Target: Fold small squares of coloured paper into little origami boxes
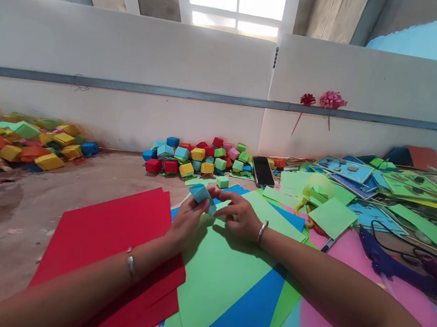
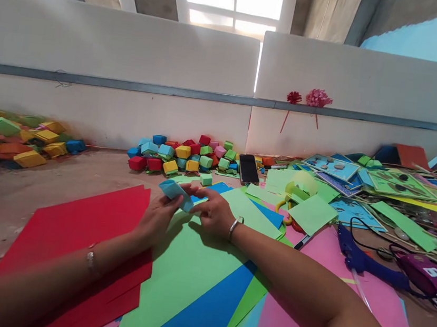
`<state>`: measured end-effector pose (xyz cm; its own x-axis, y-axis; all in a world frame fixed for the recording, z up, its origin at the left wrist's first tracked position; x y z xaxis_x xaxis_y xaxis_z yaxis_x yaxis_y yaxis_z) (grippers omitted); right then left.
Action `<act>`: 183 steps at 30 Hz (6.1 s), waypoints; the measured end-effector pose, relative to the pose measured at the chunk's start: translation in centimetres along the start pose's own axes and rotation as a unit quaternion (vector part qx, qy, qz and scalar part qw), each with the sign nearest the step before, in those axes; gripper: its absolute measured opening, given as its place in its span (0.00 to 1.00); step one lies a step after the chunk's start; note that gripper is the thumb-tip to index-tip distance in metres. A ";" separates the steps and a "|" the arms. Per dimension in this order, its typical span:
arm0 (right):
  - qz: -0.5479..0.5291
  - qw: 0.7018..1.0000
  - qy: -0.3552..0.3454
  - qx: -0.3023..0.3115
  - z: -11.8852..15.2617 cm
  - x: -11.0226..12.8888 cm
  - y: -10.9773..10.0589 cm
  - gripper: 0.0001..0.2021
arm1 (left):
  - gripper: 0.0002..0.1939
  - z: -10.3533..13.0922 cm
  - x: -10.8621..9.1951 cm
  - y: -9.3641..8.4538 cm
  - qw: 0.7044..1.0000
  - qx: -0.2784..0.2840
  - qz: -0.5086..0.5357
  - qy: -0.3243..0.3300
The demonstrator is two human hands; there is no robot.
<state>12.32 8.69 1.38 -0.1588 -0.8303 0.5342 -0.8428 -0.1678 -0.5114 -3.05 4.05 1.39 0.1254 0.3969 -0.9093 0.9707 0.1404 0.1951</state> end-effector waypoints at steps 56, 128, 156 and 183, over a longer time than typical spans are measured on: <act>-0.032 0.975 0.137 -0.174 -2.2 1.5 -4.2 0.22 | 0.22 -0.3 1.2 -1.0 0.952 0.097 -0.275 0.098; -0.102 0.980 0.127 -0.115 -2.3 0.3 -3.8 0.19 | 0.29 0.0 0.1 -0.3 0.980 0.106 -0.167 0.007; -0.034 0.958 0.202 -0.202 -1.7 -1.0 -3.7 0.19 | 0.26 0.4 0.1 -0.3 0.934 0.132 -0.319 0.090; -0.032 0.991 -0.049 -0.119 -0.7 3.4 -2.1 0.09 | 0.10 1.3 -3.3 0.0 0.927 0.019 -0.249 0.282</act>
<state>13.19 6.58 4.73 -0.0612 -0.8713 0.4869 -0.9488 -0.1006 -0.2993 -3.24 1.57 3.92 -0.4565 0.7032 -0.5452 0.8872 0.4060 -0.2192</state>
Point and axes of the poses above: each hand's wrist, its own z-axis away from the middle knuckle, its own y-axis out of the palm, x = y × z, the point moved 3 cm from there along -z, towards the middle knuckle, and after that the axes turned 9 degrees about y, right-handed, at the moved point
